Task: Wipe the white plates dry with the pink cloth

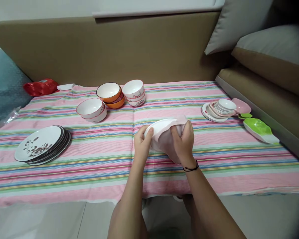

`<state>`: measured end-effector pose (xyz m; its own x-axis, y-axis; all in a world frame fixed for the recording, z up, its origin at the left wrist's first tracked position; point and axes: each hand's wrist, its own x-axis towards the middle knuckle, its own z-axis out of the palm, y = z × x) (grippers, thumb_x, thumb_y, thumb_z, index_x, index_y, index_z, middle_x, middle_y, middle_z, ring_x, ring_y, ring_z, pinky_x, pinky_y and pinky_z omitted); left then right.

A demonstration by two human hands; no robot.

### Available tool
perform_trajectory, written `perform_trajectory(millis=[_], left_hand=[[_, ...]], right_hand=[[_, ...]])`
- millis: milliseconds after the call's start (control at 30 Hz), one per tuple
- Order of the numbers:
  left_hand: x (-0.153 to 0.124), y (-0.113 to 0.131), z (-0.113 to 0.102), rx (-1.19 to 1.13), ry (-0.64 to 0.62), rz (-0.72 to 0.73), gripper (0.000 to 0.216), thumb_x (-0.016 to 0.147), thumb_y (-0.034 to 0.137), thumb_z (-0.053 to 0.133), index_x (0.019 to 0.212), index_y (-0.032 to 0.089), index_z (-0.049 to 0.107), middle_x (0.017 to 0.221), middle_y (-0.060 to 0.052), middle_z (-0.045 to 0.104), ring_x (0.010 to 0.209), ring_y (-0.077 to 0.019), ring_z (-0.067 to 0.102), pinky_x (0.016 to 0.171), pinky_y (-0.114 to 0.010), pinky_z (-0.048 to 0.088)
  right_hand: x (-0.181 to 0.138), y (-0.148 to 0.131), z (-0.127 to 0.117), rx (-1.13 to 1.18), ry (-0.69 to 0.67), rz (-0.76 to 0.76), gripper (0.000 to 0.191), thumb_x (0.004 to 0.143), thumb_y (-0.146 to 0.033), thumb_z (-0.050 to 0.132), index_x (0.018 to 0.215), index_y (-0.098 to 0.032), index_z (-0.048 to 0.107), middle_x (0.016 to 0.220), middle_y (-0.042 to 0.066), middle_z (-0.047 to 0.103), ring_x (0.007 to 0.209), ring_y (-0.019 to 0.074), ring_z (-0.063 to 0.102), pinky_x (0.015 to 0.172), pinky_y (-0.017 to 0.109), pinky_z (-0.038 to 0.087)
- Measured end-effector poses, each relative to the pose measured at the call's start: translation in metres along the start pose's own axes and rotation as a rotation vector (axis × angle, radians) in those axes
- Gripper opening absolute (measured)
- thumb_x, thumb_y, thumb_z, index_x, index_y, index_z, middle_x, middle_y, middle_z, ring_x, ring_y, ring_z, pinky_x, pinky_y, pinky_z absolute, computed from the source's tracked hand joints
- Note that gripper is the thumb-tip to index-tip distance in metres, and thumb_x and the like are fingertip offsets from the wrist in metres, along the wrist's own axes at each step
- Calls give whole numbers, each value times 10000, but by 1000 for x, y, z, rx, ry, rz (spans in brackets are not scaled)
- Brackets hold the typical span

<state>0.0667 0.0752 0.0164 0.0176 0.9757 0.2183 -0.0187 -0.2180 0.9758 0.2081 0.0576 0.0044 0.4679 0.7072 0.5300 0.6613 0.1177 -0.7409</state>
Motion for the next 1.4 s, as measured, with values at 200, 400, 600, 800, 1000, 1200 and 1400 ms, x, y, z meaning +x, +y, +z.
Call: perform_trajectory(millis=[200, 400, 600, 800, 1000, 1200, 1400], left_hand=[[-3, 3, 1, 12, -14, 13, 257, 849, 405, 537, 919, 193, 664, 953, -42, 670, 927, -201, 591, 812, -286, 436], [-7, 6, -1, -29, -22, -17, 331, 851, 468, 517, 949, 200, 685, 947, -45, 669, 914, -205, 592, 796, -284, 445], [-8, -2, 1, -63, 80, -98, 373, 820, 548, 527, 787, 201, 661, 722, -10, 593, 680, -163, 531, 632, -260, 417], [-7, 0, 7, -80, 51, -59, 353, 845, 482, 529, 669, 186, 607, 617, 11, 479, 599, -126, 429, 564, -246, 355], [-2, 3, 8, -68, -26, -39, 230, 809, 394, 587, 736, 184, 648, 754, -19, 591, 744, -163, 529, 671, -262, 408], [1, -3, 7, -79, 49, -59, 293, 808, 445, 585, 674, 185, 604, 716, -9, 545, 719, -145, 502, 658, -247, 391], [7, -7, 5, -202, 410, -263, 429, 739, 515, 636, 530, 184, 460, 501, 51, 304, 503, -89, 301, 488, -234, 280]], right_hand=[[-1, 1, 5, -52, 0, -92, 309, 915, -366, 368, 1130, -176, 483, 1118, 132, 544, 1067, 253, 487, 898, 440, 399], [-9, -18, 9, -246, -123, -399, 243, 893, -352, 421, 1076, -225, 519, 1423, 113, 375, 1327, 323, 260, 1029, 595, 200], [-8, -25, 9, -280, -179, -527, 238, 871, -428, 488, 1025, -251, 532, 1328, 81, 485, 1293, 305, 316, 1048, 583, 174], [6, -18, 0, -281, 76, -238, 303, 777, -489, 574, 727, -216, 453, 706, 33, 521, 715, 204, 471, 669, 335, 379], [14, -15, -13, -169, 100, 7, 447, 747, -416, 588, 548, -220, 239, 503, -66, 225, 508, 100, 192, 493, 261, 205], [13, -8, -17, -39, 47, 163, 498, 772, -459, 564, 530, -210, 207, 549, -55, 141, 536, 91, 155, 480, 258, 168], [12, -3, -18, 264, -201, 307, 396, 746, -456, 601, 559, -202, 362, 549, -56, 263, 542, 87, 263, 468, 220, 227]])
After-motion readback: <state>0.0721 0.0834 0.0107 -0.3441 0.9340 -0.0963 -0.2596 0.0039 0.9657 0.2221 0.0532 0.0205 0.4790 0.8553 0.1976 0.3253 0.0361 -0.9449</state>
